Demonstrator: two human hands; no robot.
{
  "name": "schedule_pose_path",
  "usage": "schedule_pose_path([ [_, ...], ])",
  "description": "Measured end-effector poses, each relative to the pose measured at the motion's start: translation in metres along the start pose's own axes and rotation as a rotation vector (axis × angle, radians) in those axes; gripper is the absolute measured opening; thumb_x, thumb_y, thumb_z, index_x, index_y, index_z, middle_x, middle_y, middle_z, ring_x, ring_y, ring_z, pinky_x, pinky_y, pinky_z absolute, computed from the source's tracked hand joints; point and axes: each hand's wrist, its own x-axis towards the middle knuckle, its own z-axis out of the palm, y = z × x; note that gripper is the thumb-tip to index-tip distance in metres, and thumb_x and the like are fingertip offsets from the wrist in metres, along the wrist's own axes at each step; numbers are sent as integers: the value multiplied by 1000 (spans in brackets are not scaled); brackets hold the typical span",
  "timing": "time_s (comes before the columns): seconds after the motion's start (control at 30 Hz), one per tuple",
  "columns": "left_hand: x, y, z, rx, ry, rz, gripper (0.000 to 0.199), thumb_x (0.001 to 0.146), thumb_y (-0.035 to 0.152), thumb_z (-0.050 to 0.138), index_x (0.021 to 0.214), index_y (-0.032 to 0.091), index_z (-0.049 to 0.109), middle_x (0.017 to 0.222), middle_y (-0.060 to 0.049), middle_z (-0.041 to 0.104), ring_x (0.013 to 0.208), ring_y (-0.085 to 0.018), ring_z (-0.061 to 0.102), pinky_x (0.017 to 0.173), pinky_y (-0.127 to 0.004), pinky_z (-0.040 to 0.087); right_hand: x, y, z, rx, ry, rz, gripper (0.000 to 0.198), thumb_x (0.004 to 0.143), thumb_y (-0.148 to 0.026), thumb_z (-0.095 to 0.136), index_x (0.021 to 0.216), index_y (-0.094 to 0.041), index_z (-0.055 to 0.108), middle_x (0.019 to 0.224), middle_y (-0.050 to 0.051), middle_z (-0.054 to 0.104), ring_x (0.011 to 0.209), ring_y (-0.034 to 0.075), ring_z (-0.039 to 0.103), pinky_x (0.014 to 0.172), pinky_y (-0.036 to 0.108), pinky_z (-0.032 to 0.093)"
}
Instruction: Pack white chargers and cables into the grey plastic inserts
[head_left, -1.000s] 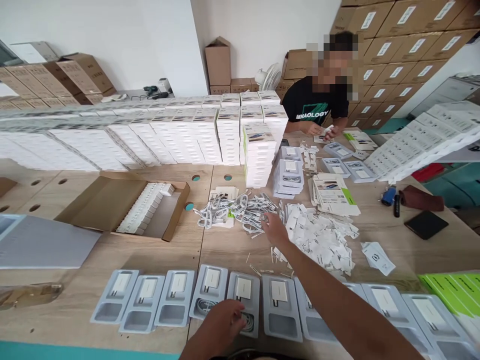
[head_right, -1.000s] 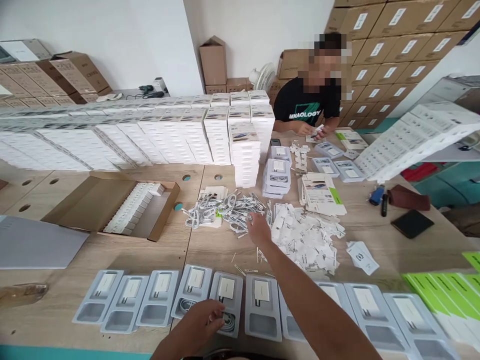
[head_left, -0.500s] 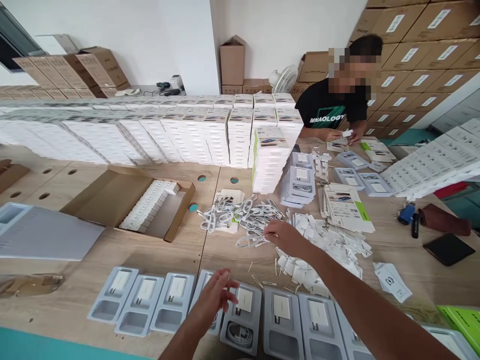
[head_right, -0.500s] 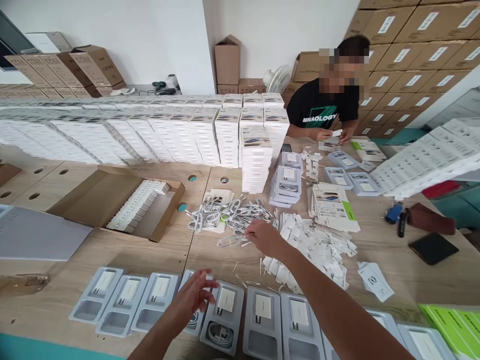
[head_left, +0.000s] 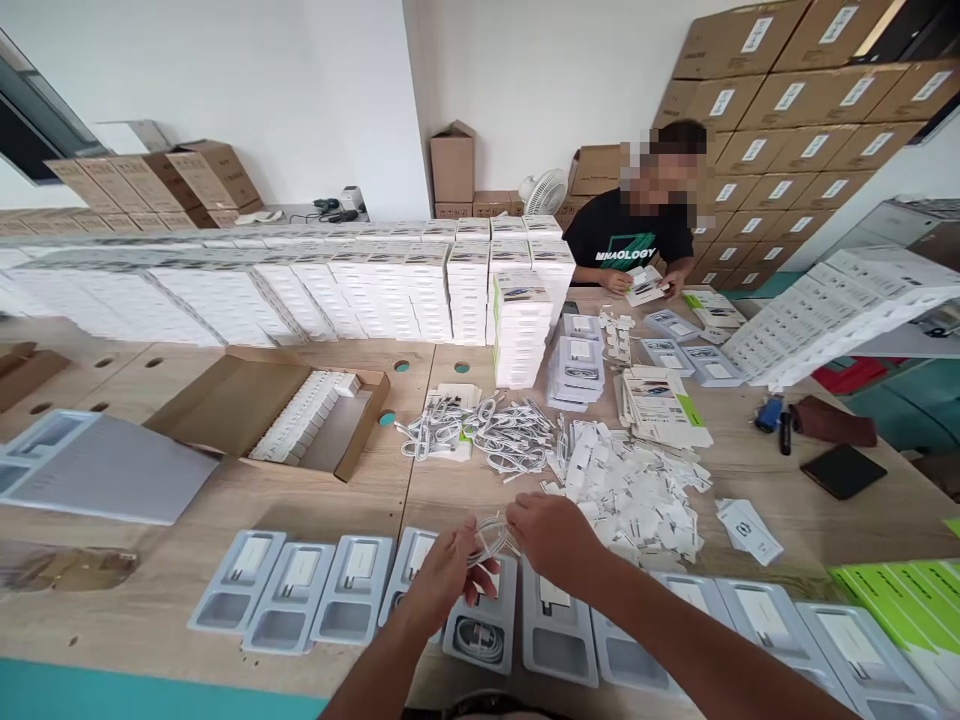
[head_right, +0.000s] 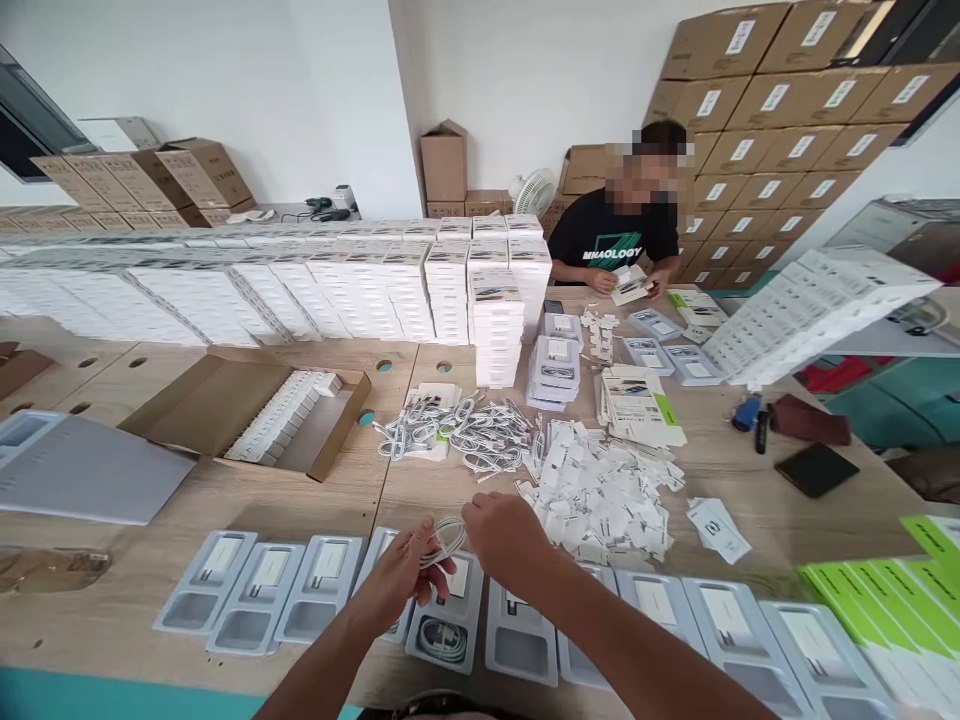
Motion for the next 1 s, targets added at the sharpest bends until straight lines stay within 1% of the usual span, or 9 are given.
schedule_pose_path([
  [0.13, -6, -17, 8, 242, 94, 53, 62, 85, 73, 34, 60, 18, 48, 49, 1, 51, 38, -11, 48, 39, -23, 27, -11, -24, 7, 442, 71, 287, 16, 91, -29, 46, 81, -22, 56, 65, -2, 63, 60, 14, 56, 57, 27, 35],
  [0.3, -4, -37, 10, 38, 153, 37, 53, 84, 71, 39, 68, 20, 43, 55, 6, 44, 44, -8, 39, 44, -21, 26, -17, -40, 39, 949, 195, 439, 20, 90, -39, 47, 83, -22, 54, 65, -2, 64, 57, 15, 63, 59, 28, 44],
  [0.43, 0, -45, 4, 13, 208, 38, 44, 85, 64, 40, 85, 21, 48, 63, 6, 46, 48, -8, 38, 46, -19, 28, -24, -48, 69, 1322, 127, 527, 29, 85, -49, 51, 80, -20, 53, 68, 1, 68, 54, 18, 65, 52, 28, 45],
  [0.53, -2, -46, -1, 77, 201, 66, 40, 88, 57, 40, 91, 20, 55, 70, 2, 54, 57, -12, 48, 53, -23, 39, -29, -51, 76, 1074, 210, 518, 26, 85, -45, 52, 82, -20, 60, 76, 4, 69, 64, 20, 65, 61, 32, 49],
  [0.6, -8, -42, -4, 129, 198, 115, 39, 89, 54, 42, 90, 19, 60, 82, -3, 61, 75, -16, 56, 70, -27, 46, -31, -47, 71, 725, 325, 471, 19, 82, -36, 57, 91, -21, 64, 89, 7, 69, 82, 23, 65, 76, 38, 50],
  [0.67, -18, -35, -7, 284, 178, 228, 36, 92, 50, 43, 96, 21, 64, 99, -6, 64, 96, -20, 56, 89, -32, 44, -32, -39, 60, 488, 402, 392, 32, 77, -27, 61, 109, -22, 61, 112, 10, 65, 107, 28, 59, 93, 44, 47],
  [0.77, -33, -25, -13, 640, 59, 433, 36, 96, 45, 40, 118, 26, 60, 114, -8, 61, 109, -23, 52, 98, -37, 40, -34, -24, 43, 441, 325, 234, 44, 78, -20, 55, 122, -24, 56, 136, 9, 55, 130, 29, 45, 108, 48, 35],
  [0.9, -38, -21, -17, 730, 0, 493, 43, 95, 44, 42, 133, 26, 48, 114, -10, 56, 100, -22, 53, 87, -35, 45, -36, -15, 35, 593, 44, 173, 25, 91, -29, 45, 104, -26, 66, 100, 3, 72, 94, 21, 63, 86, 37, 47],
  [1.0, -33, -25, -16, 516, 28, 344, 46, 93, 48, 46, 130, 21, 47, 97, -6, 59, 81, -16, 55, 70, -28, 45, -37, -18, 41, 659, 80, 199, 21, 92, -31, 48, 95, -25, 68, 85, 1, 70, 80, 17, 62, 73, 30, 45],
])
